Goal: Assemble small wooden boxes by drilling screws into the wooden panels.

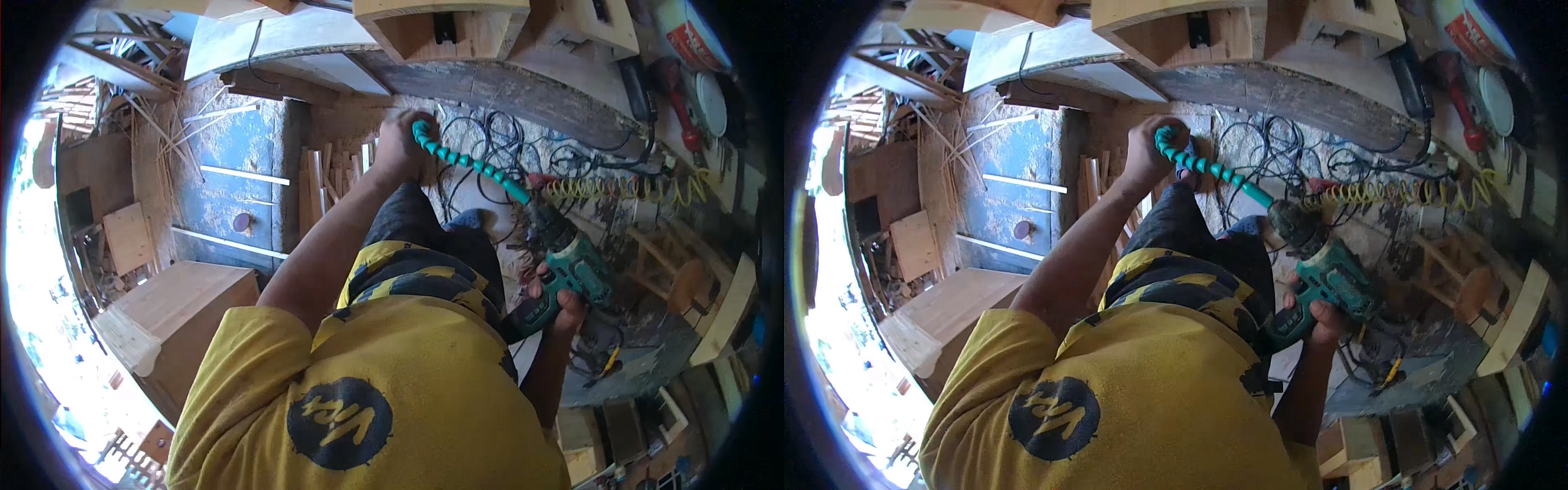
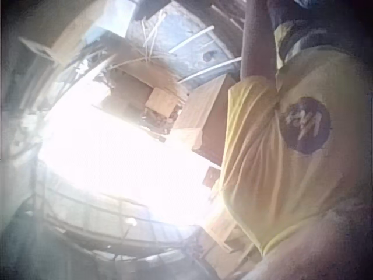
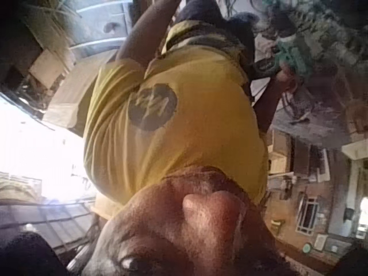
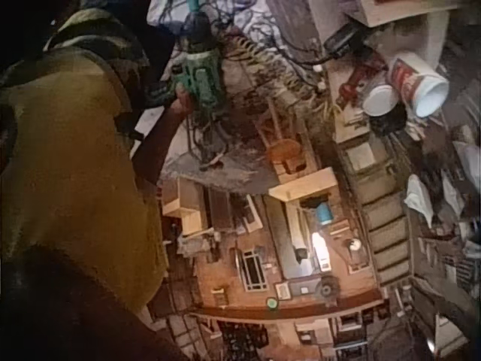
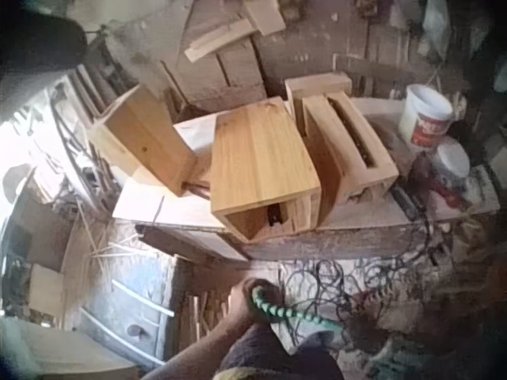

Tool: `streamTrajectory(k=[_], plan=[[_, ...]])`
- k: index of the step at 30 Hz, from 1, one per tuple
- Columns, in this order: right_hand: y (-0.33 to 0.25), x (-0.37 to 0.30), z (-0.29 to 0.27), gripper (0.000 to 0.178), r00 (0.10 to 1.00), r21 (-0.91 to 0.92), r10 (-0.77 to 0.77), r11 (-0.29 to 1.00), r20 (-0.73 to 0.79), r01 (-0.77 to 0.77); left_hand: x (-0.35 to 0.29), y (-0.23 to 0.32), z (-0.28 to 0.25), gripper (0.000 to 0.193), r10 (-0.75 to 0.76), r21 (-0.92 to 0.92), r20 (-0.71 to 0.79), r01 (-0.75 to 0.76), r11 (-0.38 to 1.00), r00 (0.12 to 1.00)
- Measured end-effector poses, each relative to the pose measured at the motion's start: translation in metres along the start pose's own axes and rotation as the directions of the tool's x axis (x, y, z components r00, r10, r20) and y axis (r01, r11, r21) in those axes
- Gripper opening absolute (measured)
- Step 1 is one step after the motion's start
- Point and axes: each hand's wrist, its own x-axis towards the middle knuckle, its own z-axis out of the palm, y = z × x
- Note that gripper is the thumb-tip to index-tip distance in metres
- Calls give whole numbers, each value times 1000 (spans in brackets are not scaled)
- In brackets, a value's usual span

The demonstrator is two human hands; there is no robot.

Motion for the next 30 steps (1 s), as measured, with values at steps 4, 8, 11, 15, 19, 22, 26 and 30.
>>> streamTrajectory(k=[4,8,11,15,19,22,26,30], plan=[[-11,-7,-3,62,989,9,29,1000,144,-30,-33,7,-26,13,70,163,92,-84,983,993],[-17,-11,1,62,980,22,13,1000,197,-18,-39,25,-32,12,-4,72,24,3,997,1000],[-16,-11,-13,62,973,28,8,999,230,-15,-29,34,-32,18,7,-60,24,-5,998,1000],[-20,-18,-20,63,973,5,-69,998,220,70,3,16,-22,29,179,-5,60,-179,984,982],[-25,-29,-22,61,991,-44,-99,994,93,103,65,-8,-6,28,102,29,80,-105,994,992],[-20,-34,-41,58,996,-9,-19,1000,90,20,116,-33,13,26,165,242,58,-174,955,985],[-17,-36,-19,61,988,-61,-154,986,-21,152,149,-33,31,21,62,416,201,-142,898,978],[-12,-40,-19,64,967,-66,-200,979,-159,191,164,-46,38,20,-93,390,217,1,921,972]])
